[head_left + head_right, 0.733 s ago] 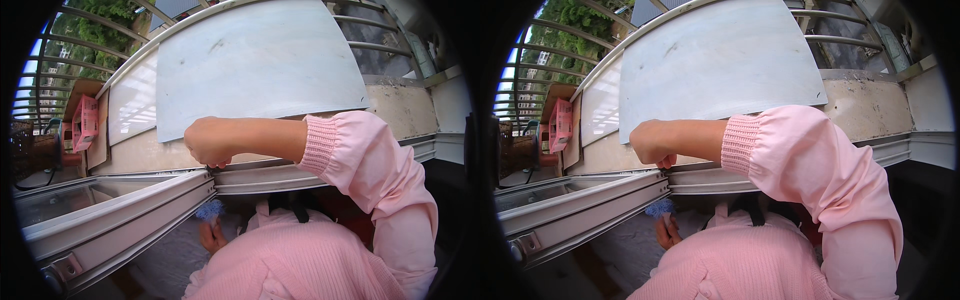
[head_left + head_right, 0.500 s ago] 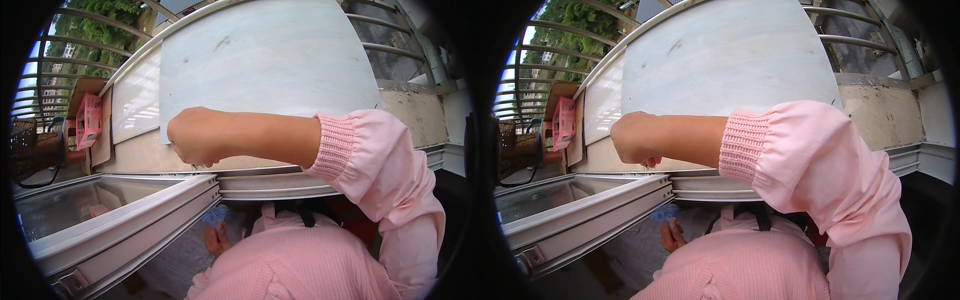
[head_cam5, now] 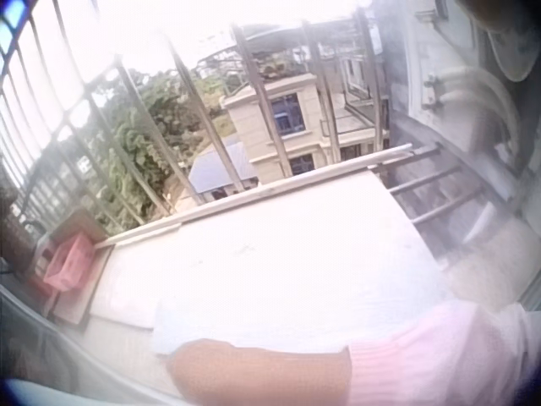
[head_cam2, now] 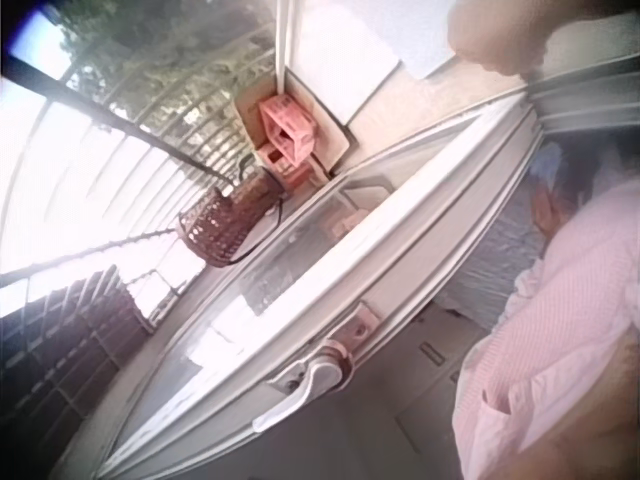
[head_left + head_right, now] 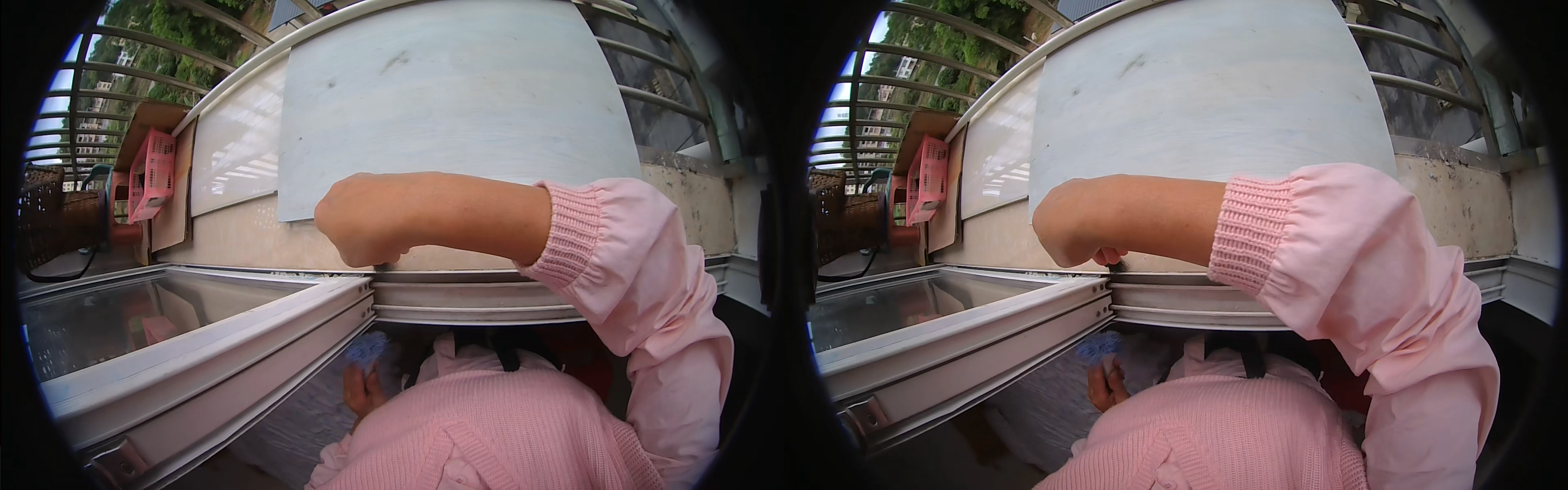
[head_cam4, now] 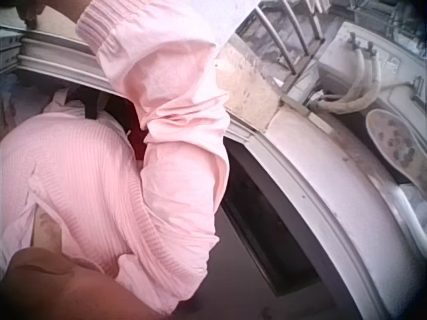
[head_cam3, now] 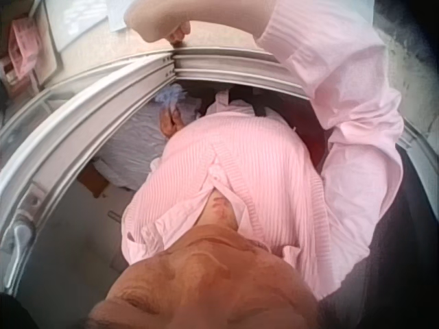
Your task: The person cleans a window track using a small brush and a metal tool. They repeatedly brush and scrape along the track to remove debris, then briefly sweep the window sill with the brush before the clip ends.
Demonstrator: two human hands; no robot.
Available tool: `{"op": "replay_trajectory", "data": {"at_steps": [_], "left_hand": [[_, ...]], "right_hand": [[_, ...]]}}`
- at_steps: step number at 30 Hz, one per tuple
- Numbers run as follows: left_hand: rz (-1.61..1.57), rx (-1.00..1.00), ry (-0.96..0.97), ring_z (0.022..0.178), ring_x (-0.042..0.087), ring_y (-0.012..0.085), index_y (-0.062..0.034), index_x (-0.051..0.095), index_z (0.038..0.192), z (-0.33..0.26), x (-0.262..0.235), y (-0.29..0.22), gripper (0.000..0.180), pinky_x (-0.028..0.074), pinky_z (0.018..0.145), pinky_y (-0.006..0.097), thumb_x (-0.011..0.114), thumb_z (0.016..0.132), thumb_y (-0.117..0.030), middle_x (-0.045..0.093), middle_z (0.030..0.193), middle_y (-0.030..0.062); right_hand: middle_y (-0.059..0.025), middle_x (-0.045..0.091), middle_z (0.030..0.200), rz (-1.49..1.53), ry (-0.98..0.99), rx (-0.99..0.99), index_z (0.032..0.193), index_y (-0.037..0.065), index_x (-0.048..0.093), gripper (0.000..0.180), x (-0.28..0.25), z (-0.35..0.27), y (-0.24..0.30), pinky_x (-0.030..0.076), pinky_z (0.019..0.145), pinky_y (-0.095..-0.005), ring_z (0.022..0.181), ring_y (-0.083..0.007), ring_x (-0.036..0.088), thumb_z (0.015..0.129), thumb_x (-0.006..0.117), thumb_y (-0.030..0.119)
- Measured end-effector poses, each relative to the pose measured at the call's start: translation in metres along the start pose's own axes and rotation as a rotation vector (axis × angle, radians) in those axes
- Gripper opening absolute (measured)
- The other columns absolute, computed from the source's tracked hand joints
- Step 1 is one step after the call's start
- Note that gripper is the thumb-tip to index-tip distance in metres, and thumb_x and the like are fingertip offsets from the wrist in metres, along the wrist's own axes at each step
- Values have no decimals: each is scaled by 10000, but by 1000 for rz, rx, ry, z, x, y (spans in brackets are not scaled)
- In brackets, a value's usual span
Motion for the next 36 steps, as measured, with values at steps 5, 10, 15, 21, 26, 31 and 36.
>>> {"op": "replay_trajectory", "data": {"at_steps": [5, 10, 15, 21, 26, 31, 36], "left_hand": [[-35, 9, -25, 581, 533, 172, 42, 593, 1068, 1, 0, -4, 229, 433, 510, 294, 500, 941, -125, 621, 805, 117], [-108, 32, -7, 634, 579, 273, 60, 570, 1096, 3, -2, -13, 232, 463, 548, 360, 534, 947, -114, 628, 817, 161], [-92, 90, -59, 569, 530, 167, 39, 576, 1133, -1, -4, -16, 257, 435, 501, 296, 519, 947, -129, 626, 805, 106], [-136, -20, -23, 644, 575, 328, 68, 559, 1107, -14, -7, 0, 235, 460, 550, 389, 544, 946, -103, 610, 816, 186], [-150, 22, -24, 643, 578, 314, 58, 556, 1120, -17, -8, 5, 238, 464, 548, 377, 550, 942, -99, 626, 831, 169], [-122, 0, -97, 619, 551, 187, 36, 564, 1185, -18, -12, 13, 275, 461, 539, 291, 526, 937, -77, 648, 854, 118], [-154, 17, -116, 617, 536, 126, 28, 570, 1212, -16, -13, 16, 303, 450, 530, 248, 503, 927, -48, 651, 866, 89]], "right_hand": [[-174, 683, 715, 302, -137, -28, 742, -70, 682, 282, -26, -11, 1, 555, 591, -349, 595, -242, 675, 743, 401, -44], [-126, 656, 708, 364, -367, -178, 885, -30, 630, 228, -7, 45, 19, 517, 628, -357, 590, -216, 655, 918, 472, 131], [-136, 666, 706, 323, -327, -113, 894, -37, 649, 215, 11, 55, 19, 521, 642, -358, 608, -223, 664, 897, 470, 82], [-166, 686, 740, 51, -25, 102, 797, -66, 660, 252, -21, 4, 0, 557, 598, -323, 608, -249, 677, 835, 424, 15], [-110, 679, 823, 416, -322, -182, 925, -26, 618, 214, -38, 40, 23, 551, 594, -322, 642, -197, 661, 916, 463, 122], [-106, 692, 819, 343, -232, -167, 901, -26, 645, 225, 3, 78, 27, 551, 619, -328, 660, -206, 671, 897, 462, 105], [-103, 700, 810, 288, -26, -1, 910, -14, 637, 228, 11, 17, -3, 533, 670, -343, 661, -207, 671, 910, 480, 150]]}}
Point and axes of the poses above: each hand's wrist, its own z-axis towards the middle knuckle, its own x-axis out of the palm, y = z × x, the point moved 8 cm from there along z, towards the middle knuckle
